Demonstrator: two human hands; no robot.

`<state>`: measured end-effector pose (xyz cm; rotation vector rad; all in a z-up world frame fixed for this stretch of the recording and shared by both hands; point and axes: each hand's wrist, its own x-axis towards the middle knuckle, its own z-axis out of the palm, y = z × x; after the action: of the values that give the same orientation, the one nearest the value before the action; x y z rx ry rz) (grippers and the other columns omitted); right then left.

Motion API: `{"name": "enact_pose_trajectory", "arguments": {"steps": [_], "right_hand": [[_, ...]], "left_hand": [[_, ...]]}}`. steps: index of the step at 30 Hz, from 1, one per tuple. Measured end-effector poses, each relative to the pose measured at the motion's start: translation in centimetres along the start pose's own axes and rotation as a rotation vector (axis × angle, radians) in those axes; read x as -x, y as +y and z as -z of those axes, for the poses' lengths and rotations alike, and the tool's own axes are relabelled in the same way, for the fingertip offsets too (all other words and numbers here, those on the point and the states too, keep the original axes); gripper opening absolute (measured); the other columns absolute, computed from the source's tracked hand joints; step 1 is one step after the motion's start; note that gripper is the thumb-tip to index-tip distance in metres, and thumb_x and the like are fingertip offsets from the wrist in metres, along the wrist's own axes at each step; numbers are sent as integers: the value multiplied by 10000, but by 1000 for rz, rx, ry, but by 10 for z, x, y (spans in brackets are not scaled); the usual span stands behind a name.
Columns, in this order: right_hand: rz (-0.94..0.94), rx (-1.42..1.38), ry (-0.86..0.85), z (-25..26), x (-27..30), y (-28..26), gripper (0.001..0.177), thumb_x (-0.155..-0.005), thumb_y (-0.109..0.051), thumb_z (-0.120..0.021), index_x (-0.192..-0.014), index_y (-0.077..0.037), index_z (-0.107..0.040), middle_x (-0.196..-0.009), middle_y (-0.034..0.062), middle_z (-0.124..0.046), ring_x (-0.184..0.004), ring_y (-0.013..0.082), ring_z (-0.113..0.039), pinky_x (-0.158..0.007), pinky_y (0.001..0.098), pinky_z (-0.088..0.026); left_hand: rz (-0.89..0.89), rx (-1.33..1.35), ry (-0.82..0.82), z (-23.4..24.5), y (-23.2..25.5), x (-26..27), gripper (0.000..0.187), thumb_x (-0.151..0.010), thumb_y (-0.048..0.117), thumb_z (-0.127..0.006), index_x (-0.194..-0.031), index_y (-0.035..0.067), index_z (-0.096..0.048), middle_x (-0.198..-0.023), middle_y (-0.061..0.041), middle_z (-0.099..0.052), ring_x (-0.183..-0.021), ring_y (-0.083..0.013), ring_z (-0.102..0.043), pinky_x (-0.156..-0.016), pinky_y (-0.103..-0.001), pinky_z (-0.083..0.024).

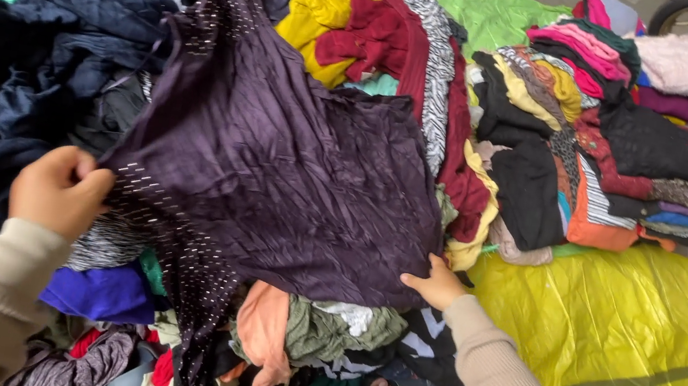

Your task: The person picks up individual pieces of clothing from a large pile, spreads them out on their lap, and folds them before placing them into a separate stack.

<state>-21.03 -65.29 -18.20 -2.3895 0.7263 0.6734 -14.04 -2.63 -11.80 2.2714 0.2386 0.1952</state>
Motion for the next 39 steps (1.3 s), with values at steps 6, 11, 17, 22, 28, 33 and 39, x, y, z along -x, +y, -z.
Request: {"name": "enact_pose_trajectory", "arguments": {"steps": [6,11,17,22,28,33,39], "right_hand": [[-70,13,90,-7,11,6,1223,-863,-571,-886,-1772,-103,-215,-1806,138,-357,-1634,359,-425,-1347,466,-368],[-31,-301,188,22,22,14,894,-976,-321,-830,-1701,-10,-410,-1768,181,-443,-1614,359,-469,-1334,466,-379],[-102,-208,199,62,44,39,492,-1017,-190,-773,-1493,-71,-731,-1486,94,-761,-1356,296,-712,-1178,390,-507],[52,-76,147,36,-4,48,422,-914,-326,-850,-1325,-239,-807,-1162,24,-861,-1027,208,-796,-948,328,-551],[388,-203,369,70,-29,-77,625,-995,-474,-734,-1521,-139,-686,-1547,59,-715,-1392,285,-694,-1156,431,-532],[529,-201,511,67,-138,-162,702,-1001,-621,-736,-1496,-126,-679,-1436,119,-749,-1357,299,-683,-1166,438,-532],[251,-123,376,74,-178,-243,907,-925,-919,-599,-1434,-176,-708,-1442,90,-749,-1438,308,-653,-1211,477,-499]], "left_hand": [[-152,-262,-166,-2,-20,24,611,-975,74,-545,-1527,259,-730,-1274,-169,-717,-1073,-397,-701,-941,-524,-575],[-106,-318,-141,1,14,37,554,-997,589,-691,-1333,164,-802,-1072,-172,-764,-1022,-342,-716,-967,-489,-549],[89,-572,-254,26,12,34,395,-1104,457,-674,-1432,275,-799,-1033,-93,-928,-752,-311,-850,-762,-432,-679],[150,-755,-356,26,36,40,496,-1036,497,-685,-1509,346,-676,-1551,-173,-590,-1317,-421,-755,-1039,-595,-694],[-367,-660,-48,-3,85,-15,522,-926,248,-628,-1429,251,-770,-1410,-164,-694,-1269,-441,-701,-971,-571,-661],[-825,-462,184,-96,96,-124,478,-995,296,-771,-1437,114,-793,-1403,-145,-734,-1320,-375,-707,-1124,-504,-585],[-679,-522,-43,-156,137,-203,653,-1145,458,-525,-1764,281,-411,-1751,-100,-455,-1685,-358,-326,-1313,-597,-361]]}}
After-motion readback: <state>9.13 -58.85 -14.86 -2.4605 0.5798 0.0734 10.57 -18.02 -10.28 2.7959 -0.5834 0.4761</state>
